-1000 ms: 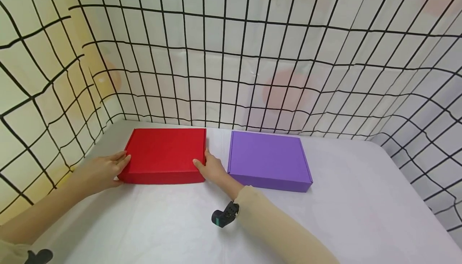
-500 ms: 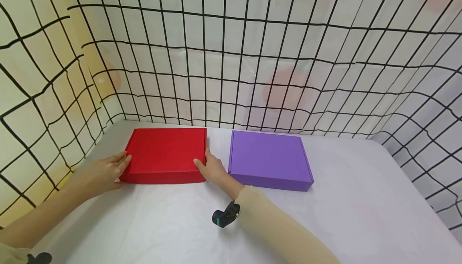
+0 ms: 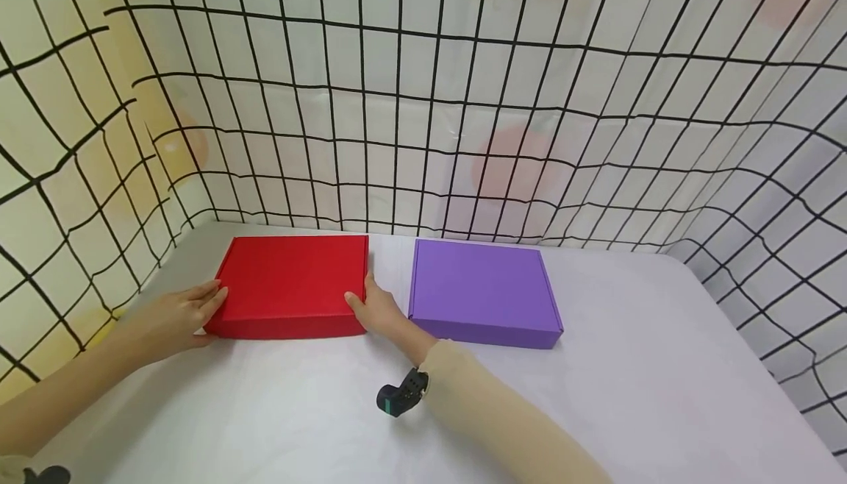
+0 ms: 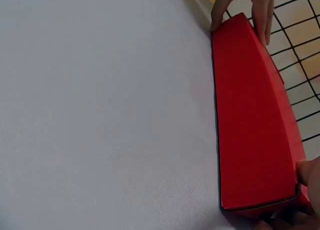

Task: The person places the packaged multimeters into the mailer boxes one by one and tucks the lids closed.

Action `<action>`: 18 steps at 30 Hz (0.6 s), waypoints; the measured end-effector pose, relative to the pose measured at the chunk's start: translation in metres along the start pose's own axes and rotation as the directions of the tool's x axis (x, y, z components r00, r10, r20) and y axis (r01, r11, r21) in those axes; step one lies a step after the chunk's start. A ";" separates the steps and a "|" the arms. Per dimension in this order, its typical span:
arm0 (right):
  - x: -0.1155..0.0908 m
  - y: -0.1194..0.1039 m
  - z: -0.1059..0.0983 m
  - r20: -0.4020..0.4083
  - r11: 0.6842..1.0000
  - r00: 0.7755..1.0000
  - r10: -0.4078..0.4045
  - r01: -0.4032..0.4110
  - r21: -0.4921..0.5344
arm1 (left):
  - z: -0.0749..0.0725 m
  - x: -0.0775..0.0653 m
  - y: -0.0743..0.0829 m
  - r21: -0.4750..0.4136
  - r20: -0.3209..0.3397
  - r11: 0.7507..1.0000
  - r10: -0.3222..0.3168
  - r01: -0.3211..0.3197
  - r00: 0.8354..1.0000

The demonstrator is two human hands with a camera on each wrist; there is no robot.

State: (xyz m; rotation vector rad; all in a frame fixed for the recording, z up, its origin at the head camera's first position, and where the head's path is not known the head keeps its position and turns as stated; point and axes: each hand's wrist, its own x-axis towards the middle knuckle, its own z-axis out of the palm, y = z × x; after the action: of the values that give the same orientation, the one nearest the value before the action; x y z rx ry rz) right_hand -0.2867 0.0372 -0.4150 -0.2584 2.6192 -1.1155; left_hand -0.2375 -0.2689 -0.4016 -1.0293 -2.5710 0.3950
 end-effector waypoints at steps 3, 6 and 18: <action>0.000 -0.001 0.002 0.015 1.000 1.000 -0.010 0.010 -0.001 | -0.002 -0.004 -0.001 0.002 -0.009 1.000 -0.003 0.003 1.000; -0.001 0.000 0.003 0.012 1.000 1.000 -0.009 0.009 0.011 | -0.002 -0.005 -0.001 -0.018 -0.018 1.000 -0.009 0.009 1.000; -0.003 0.003 0.001 -0.019 1.000 1.000 -0.022 0.022 0.019 | 0.003 -0.006 -0.001 -0.081 -0.074 0.997 -0.021 0.015 0.997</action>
State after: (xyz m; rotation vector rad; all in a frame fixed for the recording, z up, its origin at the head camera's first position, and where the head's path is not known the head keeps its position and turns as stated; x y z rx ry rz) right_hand -0.2839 0.0399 -0.4173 -0.2749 2.6269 -1.1554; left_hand -0.2358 -0.2742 -0.4055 -1.0270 -2.5460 0.2449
